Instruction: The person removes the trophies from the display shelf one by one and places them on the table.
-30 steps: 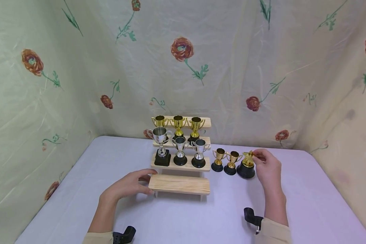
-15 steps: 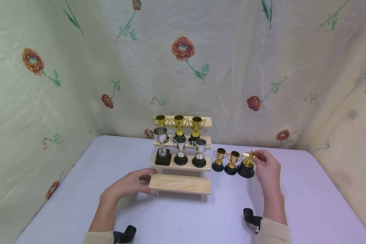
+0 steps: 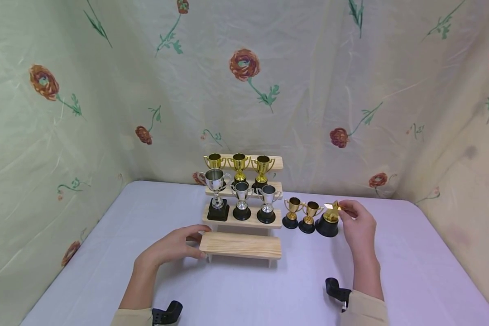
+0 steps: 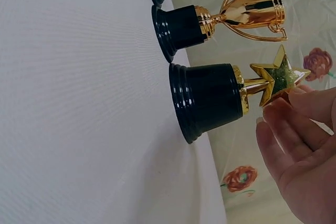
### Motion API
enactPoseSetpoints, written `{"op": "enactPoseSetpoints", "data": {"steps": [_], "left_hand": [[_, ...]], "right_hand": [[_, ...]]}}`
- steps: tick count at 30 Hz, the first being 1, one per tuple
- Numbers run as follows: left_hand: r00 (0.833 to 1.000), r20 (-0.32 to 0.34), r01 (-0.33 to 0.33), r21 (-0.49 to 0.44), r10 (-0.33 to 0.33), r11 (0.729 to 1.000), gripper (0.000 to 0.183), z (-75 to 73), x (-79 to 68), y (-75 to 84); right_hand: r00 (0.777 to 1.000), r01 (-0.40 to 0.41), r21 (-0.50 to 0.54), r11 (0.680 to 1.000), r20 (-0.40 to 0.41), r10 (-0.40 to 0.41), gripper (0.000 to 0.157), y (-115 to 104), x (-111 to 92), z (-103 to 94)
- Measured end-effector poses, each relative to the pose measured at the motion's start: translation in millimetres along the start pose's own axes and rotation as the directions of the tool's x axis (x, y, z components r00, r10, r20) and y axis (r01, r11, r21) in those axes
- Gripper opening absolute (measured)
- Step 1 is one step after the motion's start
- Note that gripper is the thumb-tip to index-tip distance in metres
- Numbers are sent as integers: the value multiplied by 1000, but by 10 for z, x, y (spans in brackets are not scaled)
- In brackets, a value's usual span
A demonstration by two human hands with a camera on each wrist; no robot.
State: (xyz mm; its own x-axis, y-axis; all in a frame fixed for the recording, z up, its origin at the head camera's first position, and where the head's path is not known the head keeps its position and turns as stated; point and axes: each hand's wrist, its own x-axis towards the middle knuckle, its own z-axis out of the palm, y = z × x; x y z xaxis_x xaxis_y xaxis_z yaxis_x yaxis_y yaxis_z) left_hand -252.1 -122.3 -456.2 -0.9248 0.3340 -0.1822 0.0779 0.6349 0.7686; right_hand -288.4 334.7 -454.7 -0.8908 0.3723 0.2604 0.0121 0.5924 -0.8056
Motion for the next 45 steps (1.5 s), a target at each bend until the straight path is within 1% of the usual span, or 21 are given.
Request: {"op": "enactPoseSetpoints", "data": {"steps": [4,7,10,18,21,25,28,32,37,45], "left_hand": [[1000,3,-23,3,23,1000,61,-10,-6,-3],[1000,4,-27,3,27,1000,61,-16,-9,-4],[1000,5,-22,2,22,1000,61,-14,-8,-5],[1000,7,-4,-5,4,1000,60,4,-1,-16],[1000,6,-6,-7,6,1000,60,3,-11,-1],[1000,4,-3,-6,3,1000,60,-5,-30,24],[1000,3,-3,-6,3,1000,60,-9,-35,25],[1000,1,-6,-10,6,1000,59,-6,-33,17],[1000,-3,0,-6,0,1000,59,-3,-34,24],[1000,-4,-1,-8,1,1000,59,-5,-30,31]], "right_hand": [[998,0,2,1000,-69,0,28,-52,-19,-56],[995,-1,11,1000,-102,2,28,-91,-18,-100],[993,-9,13,1000,-116,10,28,-126,-13,-133],[991,-33,-32,999,-134,28,28,-231,-29,-174],[993,-36,-43,998,-110,31,30,-293,-49,-204],[999,-16,-43,999,-43,14,34,-374,-99,-264],[999,44,-30,999,-4,-44,36,-428,-140,-300],[993,116,-8,993,17,-116,37,-487,-173,-319],[988,147,12,989,38,-147,38,-529,-182,-319],[972,214,40,976,89,-217,38,-595,-214,-296]]}}
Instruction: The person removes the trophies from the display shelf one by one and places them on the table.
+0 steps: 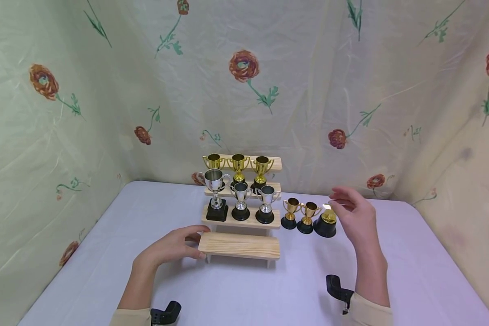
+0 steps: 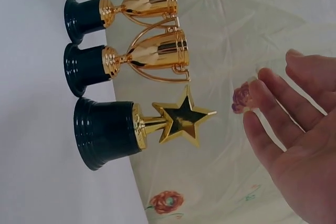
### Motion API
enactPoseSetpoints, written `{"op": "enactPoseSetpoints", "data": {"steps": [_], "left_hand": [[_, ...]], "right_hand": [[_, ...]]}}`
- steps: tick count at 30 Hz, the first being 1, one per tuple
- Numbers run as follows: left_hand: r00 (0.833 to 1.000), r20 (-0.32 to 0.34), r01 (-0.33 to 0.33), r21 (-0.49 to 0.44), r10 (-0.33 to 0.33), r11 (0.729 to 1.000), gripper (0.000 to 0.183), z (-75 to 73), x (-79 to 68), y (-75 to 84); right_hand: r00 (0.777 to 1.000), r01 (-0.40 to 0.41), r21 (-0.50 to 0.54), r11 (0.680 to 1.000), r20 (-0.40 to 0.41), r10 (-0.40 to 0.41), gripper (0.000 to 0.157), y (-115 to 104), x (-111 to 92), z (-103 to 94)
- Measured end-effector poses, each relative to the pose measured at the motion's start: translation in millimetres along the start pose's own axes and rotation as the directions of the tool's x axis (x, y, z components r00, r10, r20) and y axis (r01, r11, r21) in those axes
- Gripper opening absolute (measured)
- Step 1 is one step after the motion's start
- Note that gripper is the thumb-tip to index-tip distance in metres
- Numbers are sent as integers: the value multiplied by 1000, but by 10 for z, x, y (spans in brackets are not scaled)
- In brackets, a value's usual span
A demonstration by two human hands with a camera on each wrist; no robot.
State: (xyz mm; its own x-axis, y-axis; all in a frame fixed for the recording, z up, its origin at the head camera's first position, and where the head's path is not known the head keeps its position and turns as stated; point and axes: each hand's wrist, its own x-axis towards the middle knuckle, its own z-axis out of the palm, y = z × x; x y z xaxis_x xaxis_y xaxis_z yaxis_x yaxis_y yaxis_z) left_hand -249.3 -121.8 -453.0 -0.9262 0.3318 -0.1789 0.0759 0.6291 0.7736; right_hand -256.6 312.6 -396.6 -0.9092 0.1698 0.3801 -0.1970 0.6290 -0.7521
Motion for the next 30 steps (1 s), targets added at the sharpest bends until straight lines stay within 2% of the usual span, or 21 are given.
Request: {"op": "enactPoseSetpoints", "data": {"steps": [10,30], "left_hand": [[1000,3,7,7,-7,1000,60,3,17,-19],[1000,-1,-4,3,4,1000,61,-1,11,-12]], "right_hand": [[995,47,-23,999,84,-45,40,-186,-32,94],[984,118,-31,993,136,-113,36,-440,-79,335]]}}
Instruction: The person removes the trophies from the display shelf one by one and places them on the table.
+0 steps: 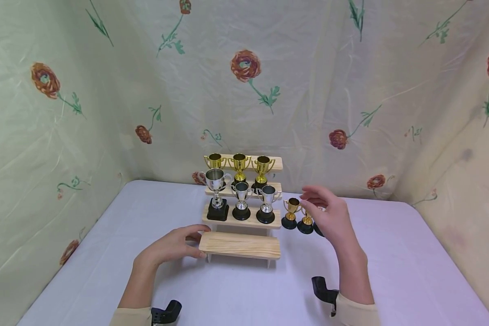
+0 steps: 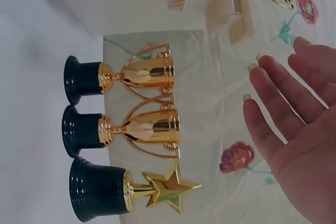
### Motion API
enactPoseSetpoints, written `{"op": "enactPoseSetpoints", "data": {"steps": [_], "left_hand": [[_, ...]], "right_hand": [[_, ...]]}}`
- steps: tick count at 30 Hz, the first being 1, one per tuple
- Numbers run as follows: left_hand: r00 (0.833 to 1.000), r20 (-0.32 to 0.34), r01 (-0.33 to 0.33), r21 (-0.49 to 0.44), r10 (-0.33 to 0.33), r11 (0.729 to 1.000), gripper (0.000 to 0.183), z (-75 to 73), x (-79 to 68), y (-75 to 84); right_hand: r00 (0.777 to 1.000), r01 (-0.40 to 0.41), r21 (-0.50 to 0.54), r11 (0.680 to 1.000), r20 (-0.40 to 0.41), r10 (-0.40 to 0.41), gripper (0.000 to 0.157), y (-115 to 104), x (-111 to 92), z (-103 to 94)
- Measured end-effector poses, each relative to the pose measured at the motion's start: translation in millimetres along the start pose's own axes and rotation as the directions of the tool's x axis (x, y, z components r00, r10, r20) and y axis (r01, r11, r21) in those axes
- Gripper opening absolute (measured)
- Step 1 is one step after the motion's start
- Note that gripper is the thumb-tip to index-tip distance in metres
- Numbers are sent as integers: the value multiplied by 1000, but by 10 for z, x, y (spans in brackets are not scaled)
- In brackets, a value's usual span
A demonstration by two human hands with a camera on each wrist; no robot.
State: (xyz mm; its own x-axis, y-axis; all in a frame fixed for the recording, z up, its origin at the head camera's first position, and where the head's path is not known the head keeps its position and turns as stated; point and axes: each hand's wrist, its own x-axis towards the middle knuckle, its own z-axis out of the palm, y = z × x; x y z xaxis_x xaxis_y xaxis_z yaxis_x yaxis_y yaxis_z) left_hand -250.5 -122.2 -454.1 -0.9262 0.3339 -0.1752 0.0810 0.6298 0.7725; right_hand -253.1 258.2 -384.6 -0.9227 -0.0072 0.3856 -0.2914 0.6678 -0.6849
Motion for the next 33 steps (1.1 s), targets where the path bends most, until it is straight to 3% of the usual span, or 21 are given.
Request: {"op": "enactPoseSetpoints", "data": {"steps": [22,33], "left_hand": [[1000,4,10,-4,-10,1000,61,11,9,-6],[1000,3,5,0,-5,1000,62,-4,6,-4]], "right_hand": [[995,89,96,991,26,-92,34,-137,23,224],[990,138,143,980,-47,-133,33,-195,46,388]]}}
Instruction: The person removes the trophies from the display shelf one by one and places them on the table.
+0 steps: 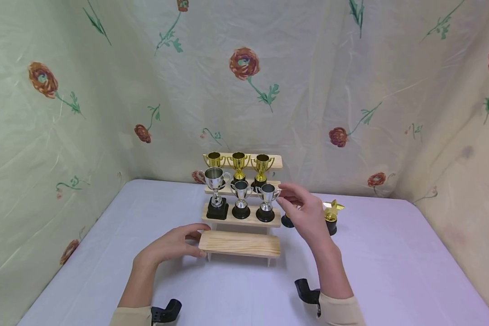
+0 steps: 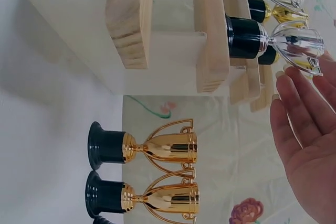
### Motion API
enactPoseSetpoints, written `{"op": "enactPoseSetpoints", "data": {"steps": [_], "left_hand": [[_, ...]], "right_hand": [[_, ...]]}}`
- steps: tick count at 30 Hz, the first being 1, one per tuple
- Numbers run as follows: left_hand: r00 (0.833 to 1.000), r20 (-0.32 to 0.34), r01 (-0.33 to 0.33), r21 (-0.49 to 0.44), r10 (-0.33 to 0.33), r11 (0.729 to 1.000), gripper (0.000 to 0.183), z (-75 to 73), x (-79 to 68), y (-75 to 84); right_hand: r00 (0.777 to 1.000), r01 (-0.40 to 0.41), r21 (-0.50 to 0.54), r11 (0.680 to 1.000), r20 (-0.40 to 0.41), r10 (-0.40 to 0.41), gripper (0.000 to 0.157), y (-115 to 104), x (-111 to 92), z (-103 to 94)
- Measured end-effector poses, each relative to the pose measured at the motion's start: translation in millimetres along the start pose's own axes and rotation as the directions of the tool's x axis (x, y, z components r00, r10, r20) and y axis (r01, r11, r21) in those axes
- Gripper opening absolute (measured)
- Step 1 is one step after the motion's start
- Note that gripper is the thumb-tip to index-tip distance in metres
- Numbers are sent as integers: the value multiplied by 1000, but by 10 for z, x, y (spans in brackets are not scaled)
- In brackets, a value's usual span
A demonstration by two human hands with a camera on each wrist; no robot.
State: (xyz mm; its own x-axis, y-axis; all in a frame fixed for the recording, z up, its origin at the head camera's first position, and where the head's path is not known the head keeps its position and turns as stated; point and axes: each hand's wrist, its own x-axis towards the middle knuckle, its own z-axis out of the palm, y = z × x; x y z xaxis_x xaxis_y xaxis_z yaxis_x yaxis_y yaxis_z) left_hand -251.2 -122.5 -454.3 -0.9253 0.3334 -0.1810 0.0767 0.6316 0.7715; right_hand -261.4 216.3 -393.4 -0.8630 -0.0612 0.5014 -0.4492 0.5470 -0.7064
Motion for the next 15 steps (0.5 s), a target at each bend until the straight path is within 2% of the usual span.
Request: {"op": "enactPoseSetpoints", "data": {"steps": [9,15], "left_hand": [[1000,3,7,-5,-7,1000,61,-2,4,-6],[1000,5,-3,-9,3,1000,62,-4,-2,-1]], "right_hand": [[1000,7,48,999,-7,-7,33,-19,6,44],[1000,12,44,999,-22,-11,29,-20,-8,67]]}}
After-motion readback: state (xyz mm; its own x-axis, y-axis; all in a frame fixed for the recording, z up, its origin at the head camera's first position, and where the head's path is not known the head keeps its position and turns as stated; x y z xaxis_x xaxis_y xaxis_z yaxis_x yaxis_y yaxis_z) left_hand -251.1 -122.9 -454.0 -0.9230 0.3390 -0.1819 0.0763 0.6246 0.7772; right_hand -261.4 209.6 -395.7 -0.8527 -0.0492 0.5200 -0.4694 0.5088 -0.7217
